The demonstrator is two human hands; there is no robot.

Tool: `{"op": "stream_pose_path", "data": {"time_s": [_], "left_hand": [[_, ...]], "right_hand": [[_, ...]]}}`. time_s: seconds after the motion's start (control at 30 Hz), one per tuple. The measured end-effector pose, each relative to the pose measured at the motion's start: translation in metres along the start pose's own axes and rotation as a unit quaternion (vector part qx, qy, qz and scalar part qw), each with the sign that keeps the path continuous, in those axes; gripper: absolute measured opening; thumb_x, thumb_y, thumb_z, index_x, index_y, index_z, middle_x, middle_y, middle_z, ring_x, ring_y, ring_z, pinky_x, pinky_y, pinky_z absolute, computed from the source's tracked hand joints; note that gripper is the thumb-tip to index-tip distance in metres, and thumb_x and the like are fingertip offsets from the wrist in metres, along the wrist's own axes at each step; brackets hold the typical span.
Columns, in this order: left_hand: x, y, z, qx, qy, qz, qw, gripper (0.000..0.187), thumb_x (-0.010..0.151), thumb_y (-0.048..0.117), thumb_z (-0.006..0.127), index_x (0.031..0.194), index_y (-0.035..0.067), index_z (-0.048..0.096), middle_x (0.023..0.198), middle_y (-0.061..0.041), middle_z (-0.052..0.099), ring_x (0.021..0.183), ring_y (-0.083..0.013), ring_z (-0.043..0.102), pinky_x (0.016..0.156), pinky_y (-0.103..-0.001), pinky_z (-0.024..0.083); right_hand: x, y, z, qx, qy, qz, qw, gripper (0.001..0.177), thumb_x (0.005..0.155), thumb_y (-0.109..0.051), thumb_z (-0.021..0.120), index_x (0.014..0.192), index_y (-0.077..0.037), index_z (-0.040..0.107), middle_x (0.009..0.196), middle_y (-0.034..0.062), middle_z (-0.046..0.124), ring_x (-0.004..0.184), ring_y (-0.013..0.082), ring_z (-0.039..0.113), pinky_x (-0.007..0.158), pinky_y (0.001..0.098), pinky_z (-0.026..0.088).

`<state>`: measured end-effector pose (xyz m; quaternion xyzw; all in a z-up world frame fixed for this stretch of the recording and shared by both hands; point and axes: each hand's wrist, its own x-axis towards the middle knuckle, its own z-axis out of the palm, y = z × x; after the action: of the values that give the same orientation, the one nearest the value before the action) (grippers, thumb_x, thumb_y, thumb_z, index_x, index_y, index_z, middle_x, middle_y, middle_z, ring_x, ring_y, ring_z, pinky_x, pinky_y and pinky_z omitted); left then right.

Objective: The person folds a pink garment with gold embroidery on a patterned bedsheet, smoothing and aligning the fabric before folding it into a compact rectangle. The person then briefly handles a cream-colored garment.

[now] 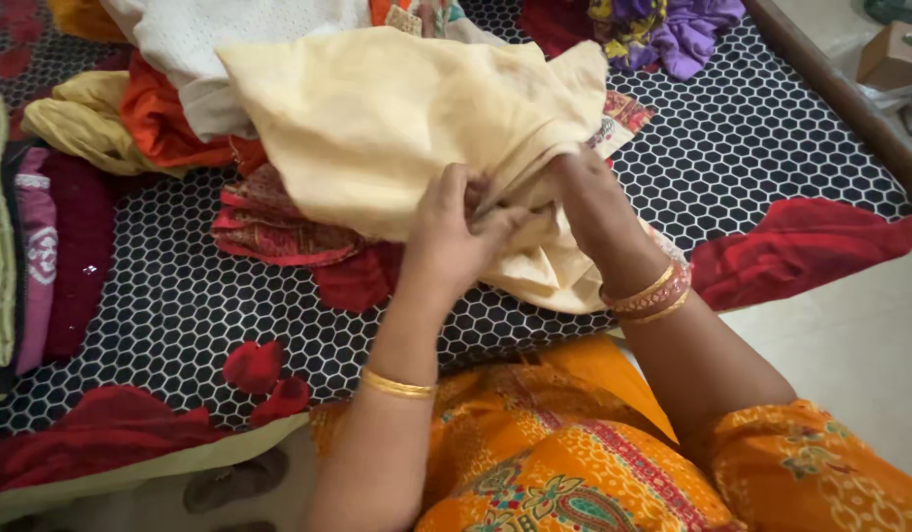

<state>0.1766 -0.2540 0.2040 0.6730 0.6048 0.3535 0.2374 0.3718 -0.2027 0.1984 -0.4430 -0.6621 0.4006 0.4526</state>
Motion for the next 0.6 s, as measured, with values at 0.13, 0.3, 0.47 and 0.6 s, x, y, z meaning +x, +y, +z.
{"op": "stream_pose_path", "data": {"time_s": [0.13, 0.3, 0.47, 0.6], "left_hand": [[-0.011, 0.002, 0.016, 0.057, 0.204, 0.142, 0.967, 0.093, 0.076, 0.039, 0.087, 0.145, 0.008, 0.032, 0.141, -0.029, 0.042, 0.126, -0.0487, 0.05, 0.102, -0.056, 0.049], [-0.028, 0.016, 0.027, 0.031, 0.278, 0.235, 0.931, 0.09, 0.081, 0.032, 0.08, 0.153, 0.009, 0.031, 0.152, -0.029, 0.034, 0.139, -0.0509, 0.043, 0.108, -0.056, 0.048], [-0.031, -0.001, 0.038, 0.095, 0.206, 0.22, 0.949, 0.051, 0.086, 0.008, 0.071, 0.135, 0.011, 0.058, 0.132, -0.012, 0.063, 0.121, -0.0345, 0.064, 0.102, -0.045, 0.056], [-0.021, -0.023, 0.004, 0.152, 0.233, 0.145, 0.949, 0.02, 0.086, 0.003, 0.069, 0.105, 0.006, 0.063, 0.103, -0.015, 0.062, 0.096, -0.0341, 0.064, 0.085, -0.045, 0.055]], "right_hand": [[-0.007, -0.009, 0.014, -0.255, 0.054, -0.1, 0.96, 0.036, 0.083, 0.007, 0.061, 0.119, 0.004, 0.061, 0.11, 0.0258, 0.07, 0.106, 0.0408, 0.067, 0.087, 0.0447, 0.052], [-0.013, -0.026, 0.021, -0.229, 0.098, -0.076, 0.965, 0.039, 0.087, 0.005, 0.06, 0.125, 0.004, 0.056, 0.113, 0.0246, 0.069, 0.109, 0.0388, 0.068, 0.089, 0.0443, 0.053], [0.014, -0.017, 0.011, 0.553, 0.032, 0.043, 0.831, 0.039, 0.108, -0.021, 0.046, 0.136, 0.006, 0.054, 0.13, 0.0192, 0.066, 0.117, 0.031, 0.067, 0.098, 0.0437, 0.058], [0.051, -0.003, -0.015, 0.381, 0.029, 0.012, 0.924, 0.048, 0.109, -0.036, 0.038, 0.14, -0.002, 0.052, 0.141, 0.0146, 0.061, 0.129, 0.0286, 0.064, 0.109, 0.0483, 0.056]]}}
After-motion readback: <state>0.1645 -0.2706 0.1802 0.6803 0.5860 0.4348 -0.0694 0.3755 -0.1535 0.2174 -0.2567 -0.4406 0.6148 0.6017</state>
